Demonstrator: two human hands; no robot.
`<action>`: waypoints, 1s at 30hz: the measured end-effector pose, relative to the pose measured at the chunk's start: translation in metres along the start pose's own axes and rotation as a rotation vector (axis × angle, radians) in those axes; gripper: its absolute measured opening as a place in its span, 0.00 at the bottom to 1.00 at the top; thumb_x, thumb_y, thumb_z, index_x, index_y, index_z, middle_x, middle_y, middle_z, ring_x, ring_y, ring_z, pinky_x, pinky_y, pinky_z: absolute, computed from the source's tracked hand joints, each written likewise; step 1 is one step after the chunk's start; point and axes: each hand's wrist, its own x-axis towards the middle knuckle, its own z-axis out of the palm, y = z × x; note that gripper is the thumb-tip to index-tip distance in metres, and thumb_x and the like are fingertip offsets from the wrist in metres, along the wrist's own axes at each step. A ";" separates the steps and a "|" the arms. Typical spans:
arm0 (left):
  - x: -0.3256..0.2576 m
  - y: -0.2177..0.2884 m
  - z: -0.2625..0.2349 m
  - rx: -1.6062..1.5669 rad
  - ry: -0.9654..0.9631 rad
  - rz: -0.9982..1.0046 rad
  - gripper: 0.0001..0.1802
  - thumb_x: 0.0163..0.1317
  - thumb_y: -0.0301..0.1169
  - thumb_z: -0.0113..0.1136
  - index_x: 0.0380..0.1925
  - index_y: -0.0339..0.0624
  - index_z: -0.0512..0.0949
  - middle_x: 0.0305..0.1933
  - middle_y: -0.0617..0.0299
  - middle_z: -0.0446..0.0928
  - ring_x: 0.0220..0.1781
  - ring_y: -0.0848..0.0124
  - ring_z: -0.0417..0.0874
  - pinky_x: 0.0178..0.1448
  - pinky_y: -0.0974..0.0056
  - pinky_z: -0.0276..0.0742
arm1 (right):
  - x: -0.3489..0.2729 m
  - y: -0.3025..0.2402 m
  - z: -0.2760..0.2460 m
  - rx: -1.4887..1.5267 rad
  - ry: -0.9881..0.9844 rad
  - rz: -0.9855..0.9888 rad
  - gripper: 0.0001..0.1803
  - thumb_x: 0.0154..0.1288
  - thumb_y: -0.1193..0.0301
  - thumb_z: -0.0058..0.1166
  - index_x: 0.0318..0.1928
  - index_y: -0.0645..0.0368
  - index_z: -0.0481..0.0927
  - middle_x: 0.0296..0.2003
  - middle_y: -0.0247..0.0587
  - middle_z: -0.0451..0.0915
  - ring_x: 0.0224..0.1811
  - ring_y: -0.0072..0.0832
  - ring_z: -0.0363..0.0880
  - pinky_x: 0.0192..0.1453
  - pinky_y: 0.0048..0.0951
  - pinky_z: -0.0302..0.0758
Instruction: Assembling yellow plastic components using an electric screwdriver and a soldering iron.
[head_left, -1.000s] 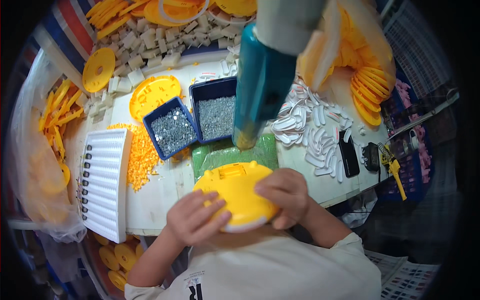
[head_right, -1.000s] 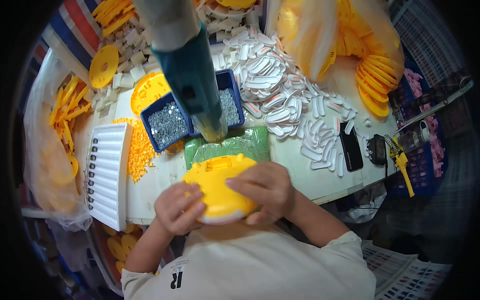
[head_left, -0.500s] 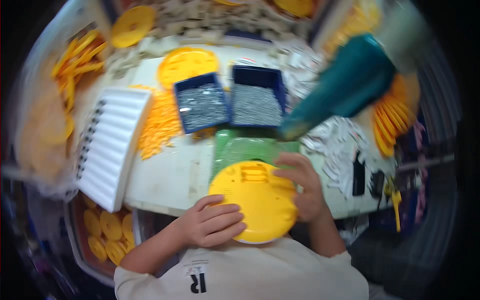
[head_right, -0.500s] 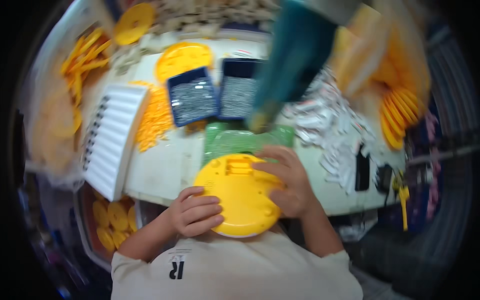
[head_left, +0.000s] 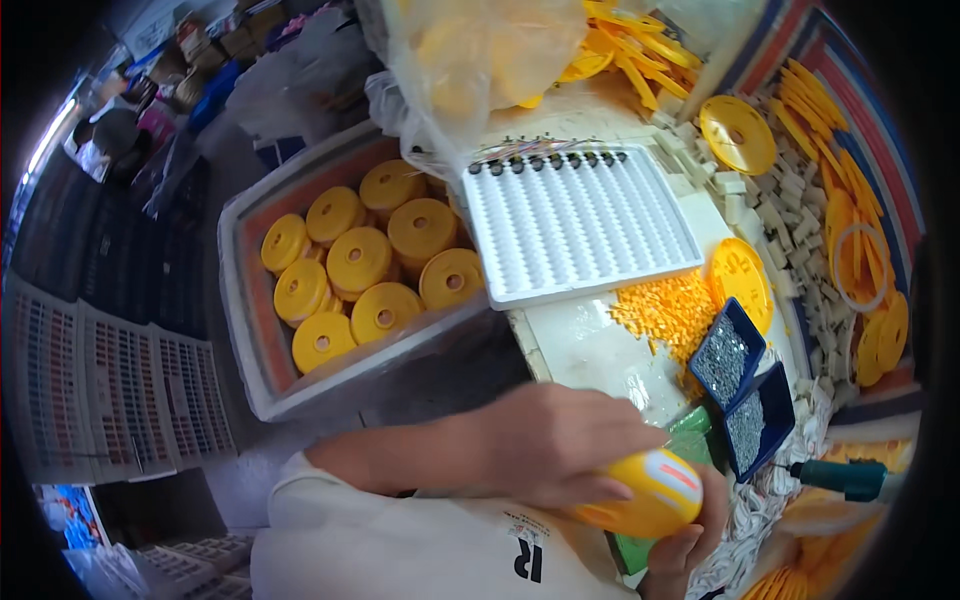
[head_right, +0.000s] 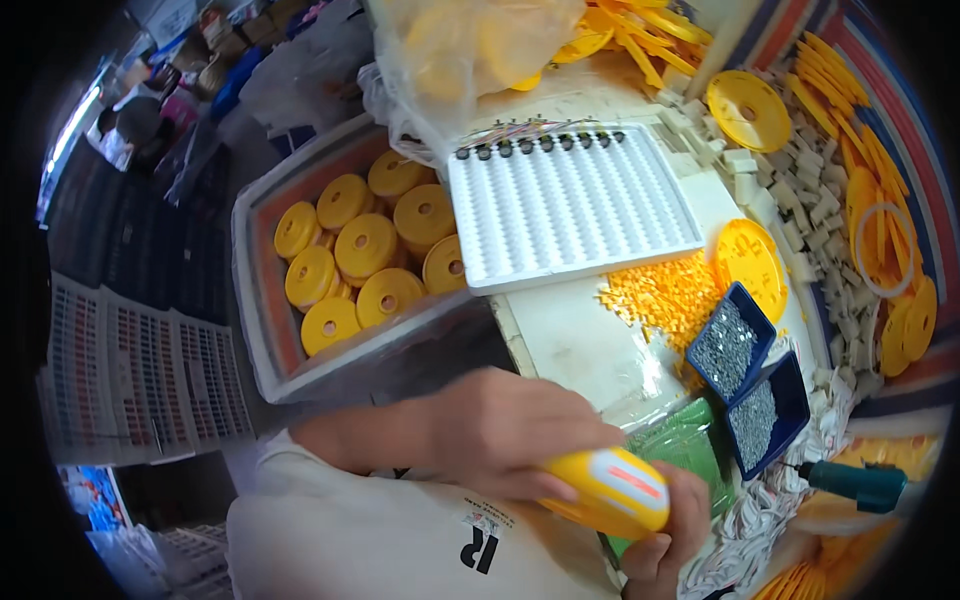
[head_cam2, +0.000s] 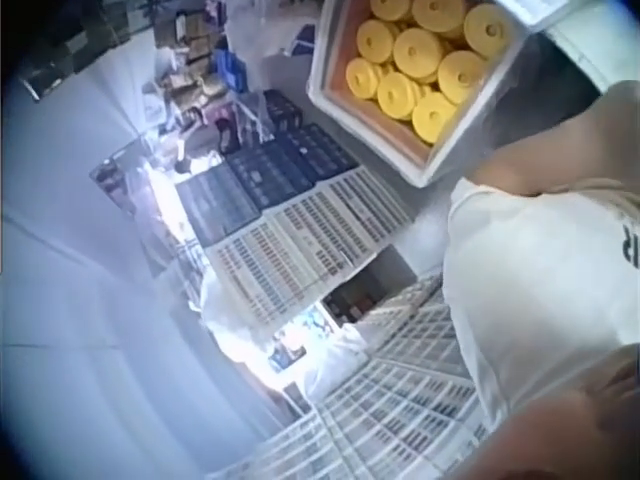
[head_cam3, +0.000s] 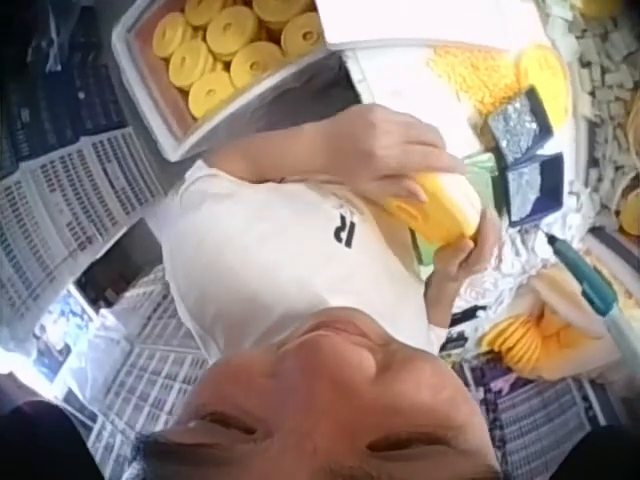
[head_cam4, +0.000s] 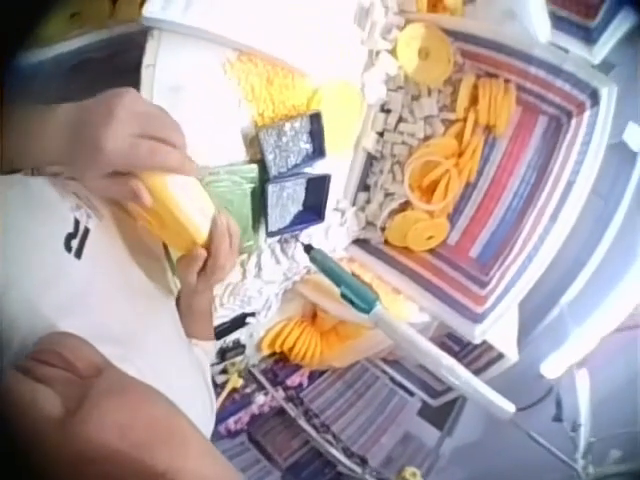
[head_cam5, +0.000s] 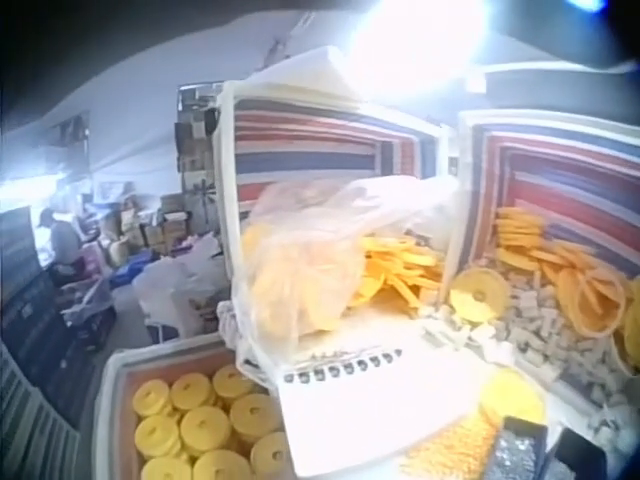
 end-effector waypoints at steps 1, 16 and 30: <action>-0.012 -0.008 -0.021 0.022 0.036 -0.025 0.28 0.70 0.45 0.65 0.62 0.37 0.79 0.50 0.49 0.84 0.45 0.53 0.89 0.47 0.56 0.86 | 0.011 0.002 0.015 0.150 -0.041 0.069 0.34 0.83 0.49 0.38 0.67 0.69 0.71 0.54 0.60 0.78 0.47 0.43 0.82 0.51 0.42 0.80; -0.274 -0.257 -0.116 -0.587 1.265 -1.122 0.29 0.74 0.48 0.61 0.61 0.32 0.79 0.52 0.55 0.87 0.50 0.67 0.88 0.54 0.63 0.82 | 0.034 0.008 0.112 -0.186 -0.635 0.393 0.15 0.66 0.71 0.66 0.53 0.57 0.84 0.29 0.40 0.79 0.28 0.35 0.79 0.35 0.34 0.76; -0.225 -0.300 -0.139 0.284 0.691 -1.365 0.30 0.58 0.47 0.65 0.53 0.35 0.81 0.52 0.40 0.85 0.56 0.45 0.86 0.59 0.49 0.81 | 0.072 -0.006 0.135 -0.362 -0.787 0.536 0.24 0.65 0.59 0.71 0.51 0.60 0.77 0.26 0.50 0.82 0.29 0.48 0.84 0.35 0.45 0.78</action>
